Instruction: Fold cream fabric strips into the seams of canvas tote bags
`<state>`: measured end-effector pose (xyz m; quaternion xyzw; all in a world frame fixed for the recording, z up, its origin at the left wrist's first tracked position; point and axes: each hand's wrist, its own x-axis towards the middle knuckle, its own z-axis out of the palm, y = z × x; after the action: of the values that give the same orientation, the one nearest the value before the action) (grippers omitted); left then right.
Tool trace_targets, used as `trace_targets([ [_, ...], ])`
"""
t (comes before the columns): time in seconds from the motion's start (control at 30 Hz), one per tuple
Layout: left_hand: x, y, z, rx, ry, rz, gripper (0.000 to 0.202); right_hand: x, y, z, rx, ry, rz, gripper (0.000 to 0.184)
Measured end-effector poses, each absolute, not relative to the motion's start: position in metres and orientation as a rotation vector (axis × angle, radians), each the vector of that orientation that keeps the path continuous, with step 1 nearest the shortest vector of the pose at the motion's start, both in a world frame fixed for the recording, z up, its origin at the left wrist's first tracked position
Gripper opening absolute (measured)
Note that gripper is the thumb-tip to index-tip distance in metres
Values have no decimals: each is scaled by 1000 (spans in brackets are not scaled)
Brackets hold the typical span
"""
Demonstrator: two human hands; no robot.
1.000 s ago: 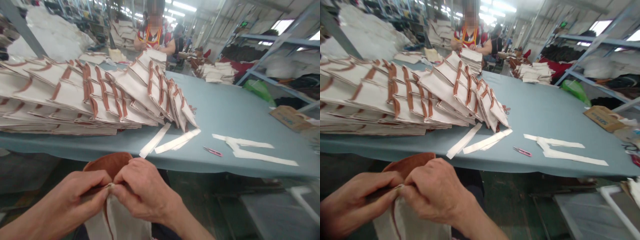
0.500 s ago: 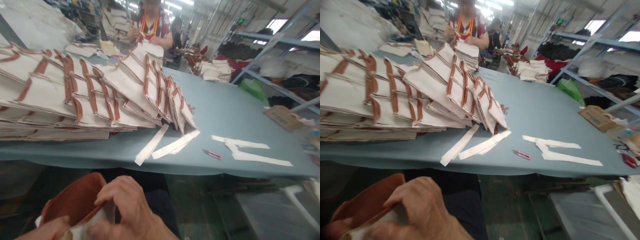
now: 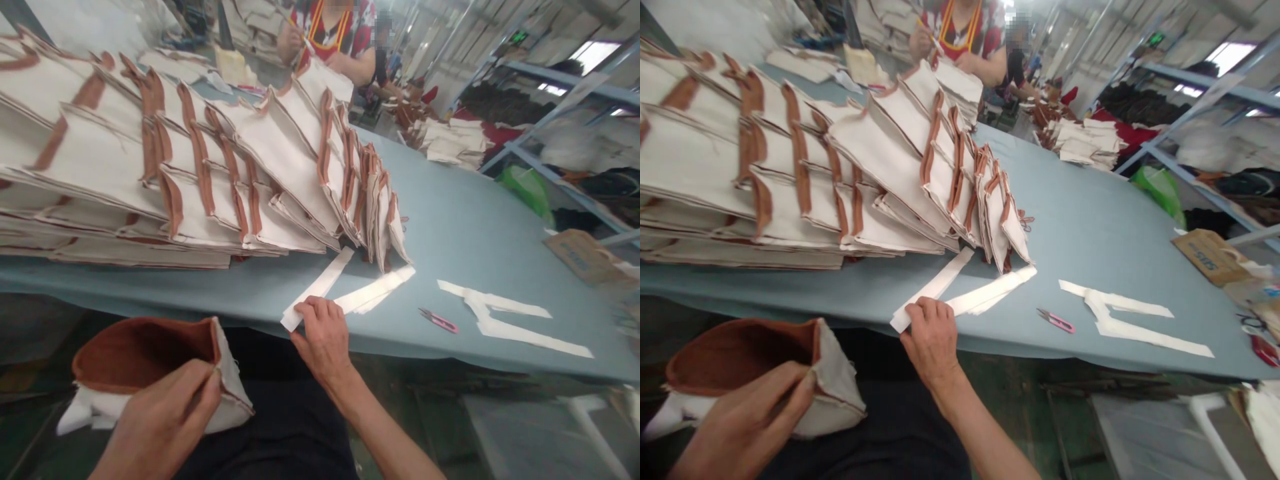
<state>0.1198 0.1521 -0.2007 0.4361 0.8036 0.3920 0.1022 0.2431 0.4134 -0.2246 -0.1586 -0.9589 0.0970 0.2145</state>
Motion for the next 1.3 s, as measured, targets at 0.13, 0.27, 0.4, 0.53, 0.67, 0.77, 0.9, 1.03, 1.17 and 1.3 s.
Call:
trace_targets([
  [0.13,140,192,-206,1424,2352,1188,22,245,419,-222,-391,-2651,331,11],
  [0.27,138,216,-199,1701,2374,1087,33,245,425,-217,-392,-2600,469,18],
  [0.4,132,232,-193,1908,2552,860,40,244,429,-210,-449,-2539,637,21],
  [0.53,133,250,-196,2035,2495,789,39,242,433,-207,-576,-2486,774,25],
  [0.67,133,270,-204,2078,2388,738,40,238,439,-203,-715,-2439,916,28],
  [0.77,131,279,-208,2084,2373,722,41,234,445,-197,-807,-2390,1067,31],
  [0.9,128,280,-209,2070,2369,711,42,233,454,-191,-912,-2273,1331,35],
  [1.03,126,276,-208,2069,2346,701,41,233,460,-188,-955,-2134,1545,37],
  [1.17,124,275,-212,2060,2353,719,39,232,463,-181,-969,-2003,1659,39],
  [1.3,125,277,-224,2056,2398,797,41,231,468,-169,-929,-1911,1725,37],
])
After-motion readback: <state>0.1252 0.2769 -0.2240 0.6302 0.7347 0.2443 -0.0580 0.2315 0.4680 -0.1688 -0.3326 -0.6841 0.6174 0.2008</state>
